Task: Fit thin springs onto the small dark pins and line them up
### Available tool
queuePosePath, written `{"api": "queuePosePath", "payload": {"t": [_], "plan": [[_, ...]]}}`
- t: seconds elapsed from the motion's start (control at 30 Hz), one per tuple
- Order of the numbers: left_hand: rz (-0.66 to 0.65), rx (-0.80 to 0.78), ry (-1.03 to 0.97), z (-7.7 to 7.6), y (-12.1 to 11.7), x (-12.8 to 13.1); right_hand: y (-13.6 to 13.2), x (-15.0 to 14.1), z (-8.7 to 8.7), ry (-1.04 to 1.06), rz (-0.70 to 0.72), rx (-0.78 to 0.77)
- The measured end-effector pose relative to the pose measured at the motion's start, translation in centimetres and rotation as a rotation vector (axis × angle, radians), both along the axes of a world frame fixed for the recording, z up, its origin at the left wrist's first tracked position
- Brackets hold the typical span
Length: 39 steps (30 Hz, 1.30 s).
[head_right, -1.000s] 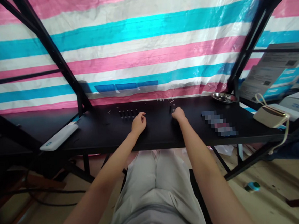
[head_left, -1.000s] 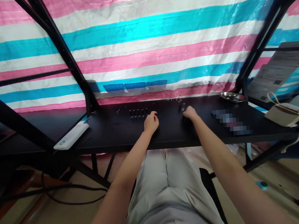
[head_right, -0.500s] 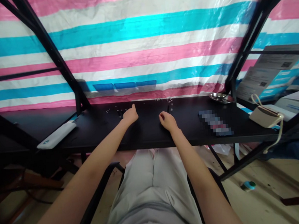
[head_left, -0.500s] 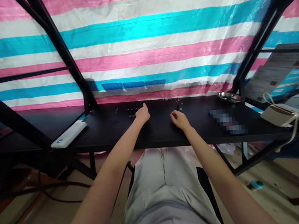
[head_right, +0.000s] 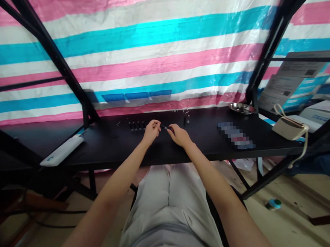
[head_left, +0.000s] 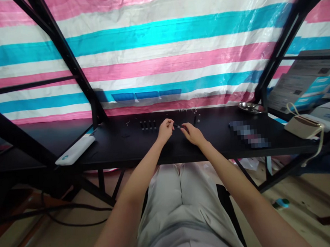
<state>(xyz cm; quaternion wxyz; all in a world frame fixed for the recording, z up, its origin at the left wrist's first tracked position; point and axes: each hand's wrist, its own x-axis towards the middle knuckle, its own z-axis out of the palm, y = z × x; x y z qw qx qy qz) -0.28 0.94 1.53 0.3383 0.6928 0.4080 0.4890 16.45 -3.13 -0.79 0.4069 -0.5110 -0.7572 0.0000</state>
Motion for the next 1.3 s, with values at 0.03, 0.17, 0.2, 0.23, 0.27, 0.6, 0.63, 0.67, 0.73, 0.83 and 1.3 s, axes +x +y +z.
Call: {"api": "queuePosePath", "payload": {"t": [0.03,0.17,0.2,0.23,0.27,0.6,0.63,0.67,0.73,0.83,1.3], "plan": [[-0.038,-0.054,-0.085,-0.1,-0.5,0.3,-0.1,-0.2,0.1,-0.030,0.015,0.007],[-0.164,-0.212,-0.242,-0.4,-2.0,0.9,-0.3,-0.5,0.4,-0.111,0.016,0.037],[-0.192,-0.223,-0.257,-0.5,-2.3,0.9,-0.3,-0.5,0.3,-0.116,0.001,0.037],[-0.217,-0.223,-0.267,-0.7,-2.4,0.9,-0.3,-0.5,0.3,-0.118,-0.015,0.037],[-0.235,-0.216,-0.272,-0.8,-2.5,0.8,-0.3,-0.4,0.2,-0.118,-0.031,0.037],[-0.183,0.007,-0.083,-2.1,-2.8,1.1,0.0,-0.1,-0.4,-0.188,-0.100,0.099],[-0.157,0.036,-0.058,-2.1,-2.8,1.1,0.0,-0.1,-0.5,-0.197,-0.100,0.114],[-0.129,0.060,-0.032,-2.1,-2.9,1.0,0.0,0.0,-0.5,-0.202,-0.102,0.126],[-0.068,0.093,0.013,-2.0,-3.1,0.9,0.0,0.0,-0.5,-0.204,-0.110,0.136],[-0.004,0.118,0.041,-1.9,-3.2,0.8,-0.1,0.0,-0.4,-0.194,-0.109,0.125],[0.223,0.209,0.076,-2.4,-2.5,0.7,-0.2,-0.3,-0.3,-0.285,-0.068,0.051]]}}
